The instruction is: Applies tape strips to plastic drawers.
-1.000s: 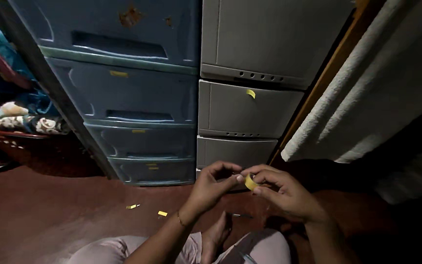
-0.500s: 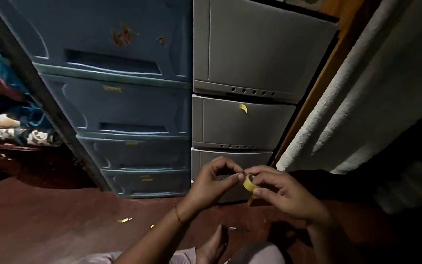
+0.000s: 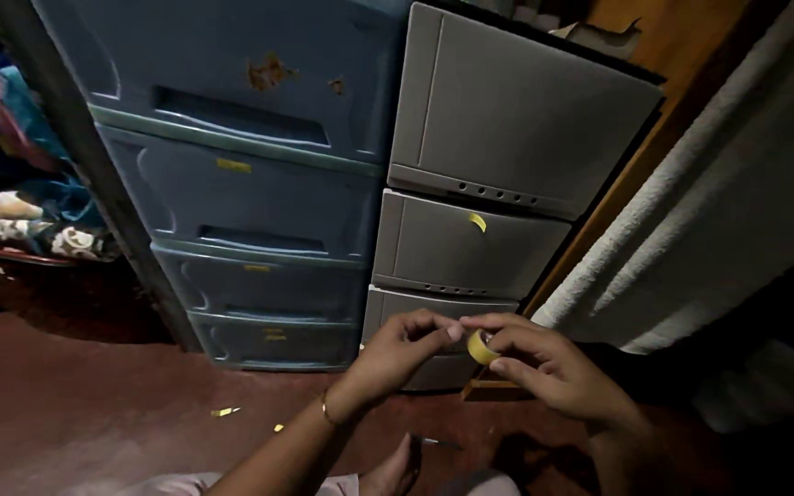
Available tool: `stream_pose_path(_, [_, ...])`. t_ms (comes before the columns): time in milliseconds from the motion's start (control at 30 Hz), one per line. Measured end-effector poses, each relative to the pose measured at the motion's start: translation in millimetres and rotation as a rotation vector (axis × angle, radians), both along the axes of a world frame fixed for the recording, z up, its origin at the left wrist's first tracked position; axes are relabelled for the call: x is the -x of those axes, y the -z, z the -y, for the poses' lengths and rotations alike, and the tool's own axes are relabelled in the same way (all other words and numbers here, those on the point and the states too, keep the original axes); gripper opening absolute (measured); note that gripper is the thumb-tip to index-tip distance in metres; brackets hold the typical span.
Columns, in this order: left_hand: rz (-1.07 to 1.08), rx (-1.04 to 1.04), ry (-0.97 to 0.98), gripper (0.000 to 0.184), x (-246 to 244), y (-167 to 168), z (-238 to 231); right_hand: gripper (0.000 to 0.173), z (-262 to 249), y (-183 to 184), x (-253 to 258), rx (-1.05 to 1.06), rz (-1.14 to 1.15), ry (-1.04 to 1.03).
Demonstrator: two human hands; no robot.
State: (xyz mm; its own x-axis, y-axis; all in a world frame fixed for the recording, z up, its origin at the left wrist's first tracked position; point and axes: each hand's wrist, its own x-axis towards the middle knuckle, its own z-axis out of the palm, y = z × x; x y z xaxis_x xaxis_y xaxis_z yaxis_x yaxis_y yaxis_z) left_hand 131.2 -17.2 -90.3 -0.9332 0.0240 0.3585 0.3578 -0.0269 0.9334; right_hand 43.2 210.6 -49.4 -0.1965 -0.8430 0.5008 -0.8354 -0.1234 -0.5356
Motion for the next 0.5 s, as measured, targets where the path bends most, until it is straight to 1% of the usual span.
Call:
stream_pose_path(167, [-0.084, -0.028, -0.058, 0.013, 0.2, 0.9, -3.7, 0.023, 5.2, -2.0, 0.5, -0.027, -0.044, 0.038])
stream_pose_path(367, [-0.115, -0.103, -0.061, 0.005, 7.8, 0.1, -3.2, 0.025, 10.8, -4.7, 1.6, -0.045, -0.071, 0.091])
stream_pose_path(500, [-0.179, -0.026, -0.107, 0.003, 17.8, -6.8, 4.8, 0.027, 19.9, -10.3, 7.8, -0.017, -0.036, 0.128])
